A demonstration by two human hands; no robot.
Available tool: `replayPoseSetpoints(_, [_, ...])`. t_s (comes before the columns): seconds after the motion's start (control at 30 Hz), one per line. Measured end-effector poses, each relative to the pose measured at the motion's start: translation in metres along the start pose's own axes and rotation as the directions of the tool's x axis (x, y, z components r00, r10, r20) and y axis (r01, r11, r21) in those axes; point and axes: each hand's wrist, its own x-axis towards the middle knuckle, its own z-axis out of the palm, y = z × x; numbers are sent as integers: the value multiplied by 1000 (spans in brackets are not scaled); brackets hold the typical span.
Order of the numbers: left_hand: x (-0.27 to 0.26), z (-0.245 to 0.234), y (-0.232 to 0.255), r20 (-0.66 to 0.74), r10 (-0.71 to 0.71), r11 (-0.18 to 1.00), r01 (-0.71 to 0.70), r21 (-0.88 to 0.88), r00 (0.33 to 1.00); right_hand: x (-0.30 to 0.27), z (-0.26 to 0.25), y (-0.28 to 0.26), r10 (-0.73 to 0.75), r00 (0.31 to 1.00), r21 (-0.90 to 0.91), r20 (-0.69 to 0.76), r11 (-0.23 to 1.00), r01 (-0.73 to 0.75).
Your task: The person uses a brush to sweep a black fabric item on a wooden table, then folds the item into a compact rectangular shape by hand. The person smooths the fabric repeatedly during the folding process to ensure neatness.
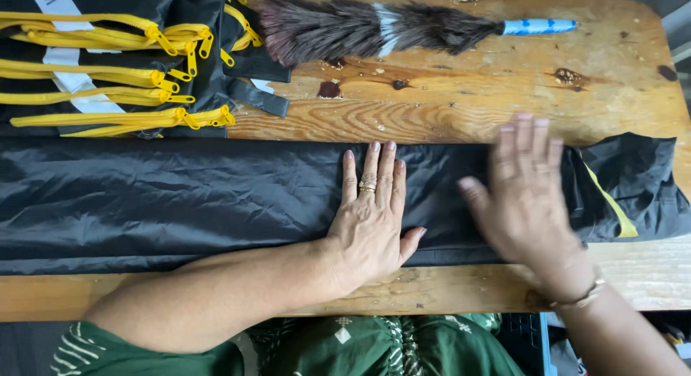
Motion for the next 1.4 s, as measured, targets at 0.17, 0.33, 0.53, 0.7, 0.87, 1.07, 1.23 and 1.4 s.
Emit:
replayPoseSetpoints(0.17, [1, 5, -7, 59, 35, 993, -28, -112, 998, -2, 5, -60, -364, 931, 320, -6, 882, 346])
replayPoseSetpoints(0.33, [6, -7, -44, 199, 151, 984, -128, -124, 968, -4, 0, -42, -392, 919, 218, -31, 895, 389])
replayPoseSetpoints(0.53, [-4, -7, -65, 57, 185, 982, -183, -46, 981, -12, 0, -7, -344, 939, 116, 9, 933, 340])
replayPoseSetpoints(0.7, [-3, -11, -51, -13, 179, 980, -179, -85, 984, -6, -13, -47, -307, 951, 222, 28, 930, 293])
replayPoseSetpoints(0.87, [-9, -9, -53, -28, 223, 960, -224, -166, 975, -1, -8, -70, -469, 883, 282, 3, 848, 449])
replayPoseSetpoints(1.07, [-7, -8, -55, -8, 206, 966, -205, -156, 978, -6, 7, -5, -309, 950, 224, 51, 930, 291])
replayPoseSetpoints(1.23, [-10, -3, -50, -40, 203, 975, -206, -87, 978, -8, 20, 27, -75, 988, -8, 133, 997, 77])
replayPoseSetpoints(1.4, [-10, 0, -49, -25, 193, 978, -195, -70, 981, -3, -15, -51, -231, 972, 124, -40, 964, 234])
